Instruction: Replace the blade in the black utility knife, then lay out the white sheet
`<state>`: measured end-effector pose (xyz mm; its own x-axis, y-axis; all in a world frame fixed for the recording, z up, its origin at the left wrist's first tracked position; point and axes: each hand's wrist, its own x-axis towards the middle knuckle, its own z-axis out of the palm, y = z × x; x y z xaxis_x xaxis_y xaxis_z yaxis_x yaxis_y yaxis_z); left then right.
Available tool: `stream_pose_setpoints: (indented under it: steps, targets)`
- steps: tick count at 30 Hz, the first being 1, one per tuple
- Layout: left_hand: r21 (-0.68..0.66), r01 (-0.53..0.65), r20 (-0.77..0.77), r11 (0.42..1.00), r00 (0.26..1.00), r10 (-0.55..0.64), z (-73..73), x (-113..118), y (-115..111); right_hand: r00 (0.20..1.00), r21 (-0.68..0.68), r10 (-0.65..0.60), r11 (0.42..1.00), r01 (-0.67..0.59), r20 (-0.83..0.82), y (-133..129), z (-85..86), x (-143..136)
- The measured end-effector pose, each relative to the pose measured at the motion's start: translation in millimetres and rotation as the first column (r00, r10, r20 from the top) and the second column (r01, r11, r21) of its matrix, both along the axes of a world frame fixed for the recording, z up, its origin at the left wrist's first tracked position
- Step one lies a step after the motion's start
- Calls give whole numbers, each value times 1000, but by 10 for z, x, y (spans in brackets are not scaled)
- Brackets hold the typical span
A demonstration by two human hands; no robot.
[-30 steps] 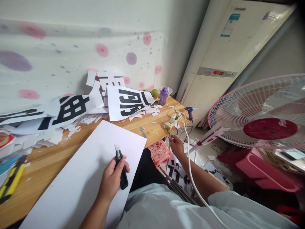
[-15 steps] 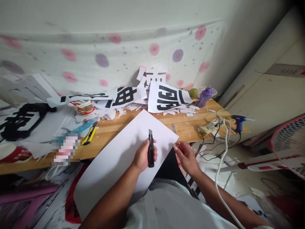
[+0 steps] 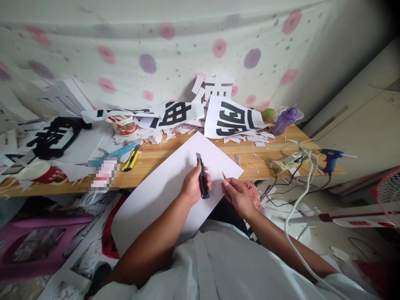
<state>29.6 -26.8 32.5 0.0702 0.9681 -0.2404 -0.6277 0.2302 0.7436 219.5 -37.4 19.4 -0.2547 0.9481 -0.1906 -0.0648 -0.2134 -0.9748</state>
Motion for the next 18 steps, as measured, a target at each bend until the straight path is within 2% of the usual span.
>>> stream_pose_setpoints:
  steps: [3,6,14,18]
  targets:
    - [-13,-49,69,999,996,50,66,7,84,998,-34,62,997,-62,-6,-92,59,-72]
    - [-18,-64,138,998,988,66,135,32,131,993,-47,114,992,-113,10,-164,47,-153]
    - [-10,-160,183,987,970,159,198,129,156,973,-146,136,976,-164,-189,-199,11,-285]
    - [-16,-180,178,984,968,180,213,129,168,968,-202,113,966,-160,-223,-196,44,-291]
